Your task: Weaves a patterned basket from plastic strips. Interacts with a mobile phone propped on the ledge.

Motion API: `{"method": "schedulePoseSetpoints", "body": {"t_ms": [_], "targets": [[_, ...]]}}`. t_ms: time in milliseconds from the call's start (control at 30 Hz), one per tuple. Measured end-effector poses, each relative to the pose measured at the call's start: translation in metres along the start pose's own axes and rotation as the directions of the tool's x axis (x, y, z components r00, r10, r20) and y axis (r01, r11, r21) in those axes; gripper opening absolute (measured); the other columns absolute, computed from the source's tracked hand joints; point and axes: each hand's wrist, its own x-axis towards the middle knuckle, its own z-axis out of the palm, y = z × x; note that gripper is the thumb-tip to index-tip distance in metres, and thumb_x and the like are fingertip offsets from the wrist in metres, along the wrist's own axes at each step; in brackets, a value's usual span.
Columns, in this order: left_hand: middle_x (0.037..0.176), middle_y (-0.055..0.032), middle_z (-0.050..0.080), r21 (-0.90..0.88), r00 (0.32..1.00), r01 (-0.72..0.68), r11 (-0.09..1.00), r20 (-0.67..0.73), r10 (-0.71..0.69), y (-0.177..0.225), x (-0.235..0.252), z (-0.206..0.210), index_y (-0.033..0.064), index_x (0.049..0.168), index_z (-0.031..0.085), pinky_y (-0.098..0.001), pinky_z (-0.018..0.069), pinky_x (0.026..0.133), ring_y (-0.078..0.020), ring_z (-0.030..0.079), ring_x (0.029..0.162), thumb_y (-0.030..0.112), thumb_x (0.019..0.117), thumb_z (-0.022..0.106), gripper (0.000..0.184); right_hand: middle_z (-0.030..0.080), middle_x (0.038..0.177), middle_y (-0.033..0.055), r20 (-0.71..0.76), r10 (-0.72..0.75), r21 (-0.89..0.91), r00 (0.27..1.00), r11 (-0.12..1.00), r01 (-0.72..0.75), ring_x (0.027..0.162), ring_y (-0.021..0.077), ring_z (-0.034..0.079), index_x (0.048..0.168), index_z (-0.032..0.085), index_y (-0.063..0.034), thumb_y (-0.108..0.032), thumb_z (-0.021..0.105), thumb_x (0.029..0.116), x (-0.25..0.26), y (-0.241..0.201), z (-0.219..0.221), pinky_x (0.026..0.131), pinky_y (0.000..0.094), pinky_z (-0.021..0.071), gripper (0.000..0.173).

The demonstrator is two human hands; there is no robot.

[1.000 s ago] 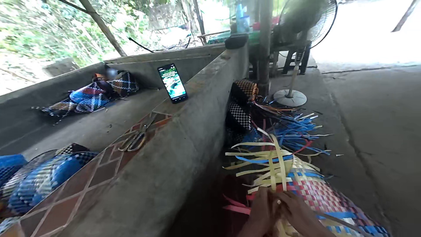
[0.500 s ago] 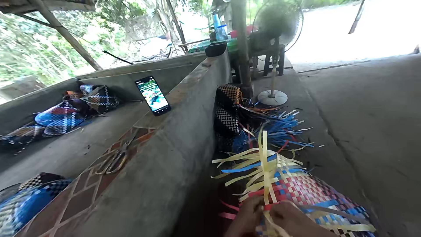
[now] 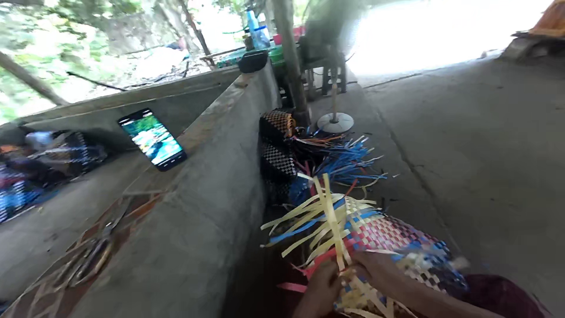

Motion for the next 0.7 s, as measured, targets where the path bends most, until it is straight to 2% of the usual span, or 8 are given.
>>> {"method": "schedulePoseSetpoints", "body": {"t_ms": [133,233,300,400,433,500,600,700], "targets": [[0.111,-0.027,0.066,0.025,0.996,0.03,0.999,-0.088,-0.027,0.005,0.002,0.007,-0.0129,0.106,0.068,-0.0507,0.0506,0.101,-0.0377,0.065,0.108,0.005,0.1023,0.054,0.023,0.065,0.124,0.0278,-0.047,-0.103,-0.244,0.994,0.966,0.089,0.123,0.0465,0.059,0.125,0.062,0.0059,-0.01,0.054,0.1056,0.009,0.008,-0.011,0.103,0.0594,0.0462,0.026],[0.109,-0.0277,0.068,0.056,0.983,0.072,0.996,-0.173,-0.061,0.011,-0.001,0.011,-0.0128,0.103,0.069,-0.0532,0.0514,0.1,-0.0391,0.067,0.106,0.009,0.1021,0.057,0.025,0.062,0.129,0.028,-0.067,-0.112,-0.306,0.991,0.948,0.087,0.129,0.047,0.054,0.123,0.064,0.0087,0.005,0.058,0.0966,0.009,0.002,-0.02,0.106,0.0607,0.0432,0.027],[0.108,-0.0272,0.069,0.08,0.98,0.086,0.993,-0.187,-0.07,0.021,0.0,0.009,-0.0123,0.102,0.07,-0.0532,0.0513,0.099,-0.0389,0.067,0.105,0.01,0.1009,0.059,0.025,0.061,0.132,0.0276,-0.049,-0.115,-0.206,0.992,0.973,0.103,0.126,0.0455,0.057,0.124,0.065,0.0073,-0.001,0.059,0.0986,0.009,-0.013,-0.019,0.103,0.0599,0.0462,0.028],[0.12,-0.0306,0.067,0.111,0.984,0.11,0.988,-0.152,-0.092,0.045,-0.004,0.004,-0.0132,0.112,0.07,-0.0531,0.0456,0.108,-0.043,0.063,0.117,0.007,0.1013,0.059,0.025,0.062,0.122,0.0302,-0.117,-0.166,0.158,0.979,0.97,0.184,0.109,0.045,0.064,0.115,0.066,0.0106,-0.014,0.066,0.0987,0.019,-0.017,-0.006,0.094,0.0592,0.0508,0.03],[0.122,-0.0315,0.067,0.108,0.986,0.085,0.991,-0.151,-0.068,0.044,-0.005,0.003,-0.0139,0.114,0.069,-0.0528,0.045,0.11,-0.0438,0.063,0.12,0.006,0.1003,0.06,0.026,0.063,0.117,0.0304,-0.196,-0.203,0.239,0.959,0.939,0.248,0.104,0.0437,0.065,0.108,0.067,0.012,-0.014,0.07,0.0958,0.021,-0.014,0.0,0.092,0.0571,0.0518,0.029],[0.113,-0.0309,0.068,0.06,0.989,0.055,0.997,-0.14,-0.046,0.034,-0.004,0.0,-0.0163,0.109,0.069,-0.0499,0.0486,0.104,-0.0402,0.066,0.111,0.001,0.0994,0.058,0.023,0.066,0.111,0.0307,-0.351,-0.295,0.244,0.889,0.887,0.391,0.1,0.0428,0.067,0.098,0.069,0.0127,-0.012,0.073,0.0917,0.015,-0.009,0.012,0.09,0.0553,0.0537,0.025],[0.108,-0.0294,0.067,-0.067,0.981,0.169,0.983,-0.086,-0.175,0.034,-0.004,-0.004,-0.0177,0.112,0.063,-0.0478,0.0493,0.1,-0.0345,0.066,0.103,0.004,0.1075,0.043,0.03,0.072,0.106,0.0267,-0.439,-0.501,-0.016,0.746,0.835,0.551,0.105,0.0421,0.07,0.091,0.074,0.0082,-0.008,0.07,0.0929,0.002,0.009,0.039,0.094,0.0542,0.0557,0.017],[0.089,-0.0169,0.07,-0.135,0.98,0.063,0.989,-0.177,-0.087,0.003,0.003,0.012,-0.0107,0.104,0.069,-0.0429,0.0564,0.084,-0.0215,0.068,0.082,0.012,0.1044,0.052,0.028,0.075,0.108,0.0199,-0.424,-0.622,-0.144,0.658,0.764,0.63,0.109,0.0393,0.069,0.097,0.077,0.003,0.003,0.068,0.0902,-0.005,0.028,0.052,0.099,0.0529,0.0528,0.012]]}}
